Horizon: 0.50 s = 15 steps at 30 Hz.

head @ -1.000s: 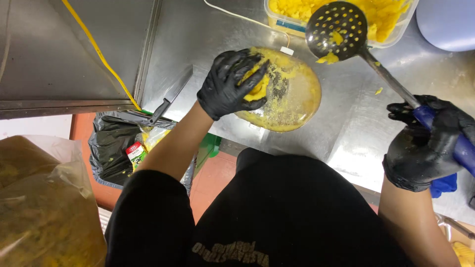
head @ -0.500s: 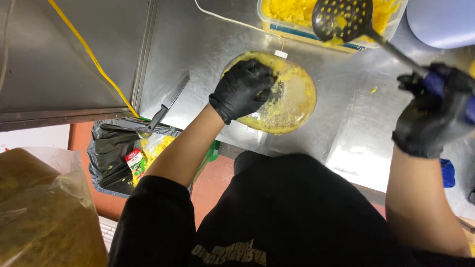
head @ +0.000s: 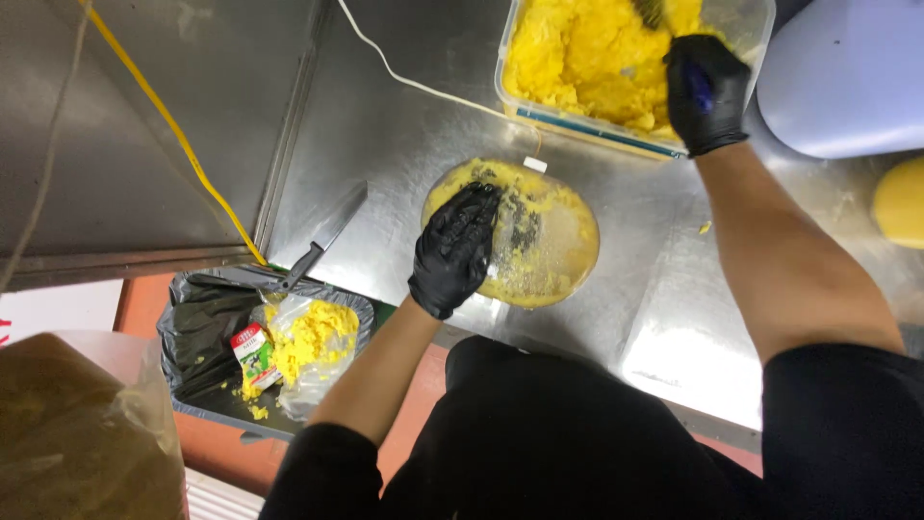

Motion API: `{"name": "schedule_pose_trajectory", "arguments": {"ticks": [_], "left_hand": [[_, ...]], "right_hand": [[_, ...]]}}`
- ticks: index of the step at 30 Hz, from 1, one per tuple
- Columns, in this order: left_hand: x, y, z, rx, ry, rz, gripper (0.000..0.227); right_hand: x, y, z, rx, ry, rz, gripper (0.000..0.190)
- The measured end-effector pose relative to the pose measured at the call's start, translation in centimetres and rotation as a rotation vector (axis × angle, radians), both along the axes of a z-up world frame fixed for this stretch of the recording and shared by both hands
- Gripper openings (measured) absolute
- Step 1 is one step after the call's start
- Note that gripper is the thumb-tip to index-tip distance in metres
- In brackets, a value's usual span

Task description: The recorder washes a blender container, wipes a surface, and سپس uses a slotted spoon to transfer yellow food material into the blender container.

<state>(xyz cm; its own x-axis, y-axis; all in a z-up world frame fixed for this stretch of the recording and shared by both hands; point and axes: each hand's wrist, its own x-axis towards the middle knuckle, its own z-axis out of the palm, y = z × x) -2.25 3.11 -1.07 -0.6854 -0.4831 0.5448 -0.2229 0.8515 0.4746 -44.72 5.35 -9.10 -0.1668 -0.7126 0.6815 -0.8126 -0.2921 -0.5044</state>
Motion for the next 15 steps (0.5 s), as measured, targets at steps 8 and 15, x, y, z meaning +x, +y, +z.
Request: {"name": "schedule_pose_trajectory", "arguments": {"ticks": [8, 15], "left_hand": [[-1.7, 0.4, 1.2, 0.206, -0.064, 0.136, 0.081], [-2.7, 1.0, 1.0, 0.288, -0.037, 0.229, 0.082]], "right_hand": [[-2.6, -2.9, -7.9, -0.117, -1.526, -0.148, 0.022], [-5.1, 1.8, -8.1, -0.23, -1.861, -0.411, 0.028]]}}
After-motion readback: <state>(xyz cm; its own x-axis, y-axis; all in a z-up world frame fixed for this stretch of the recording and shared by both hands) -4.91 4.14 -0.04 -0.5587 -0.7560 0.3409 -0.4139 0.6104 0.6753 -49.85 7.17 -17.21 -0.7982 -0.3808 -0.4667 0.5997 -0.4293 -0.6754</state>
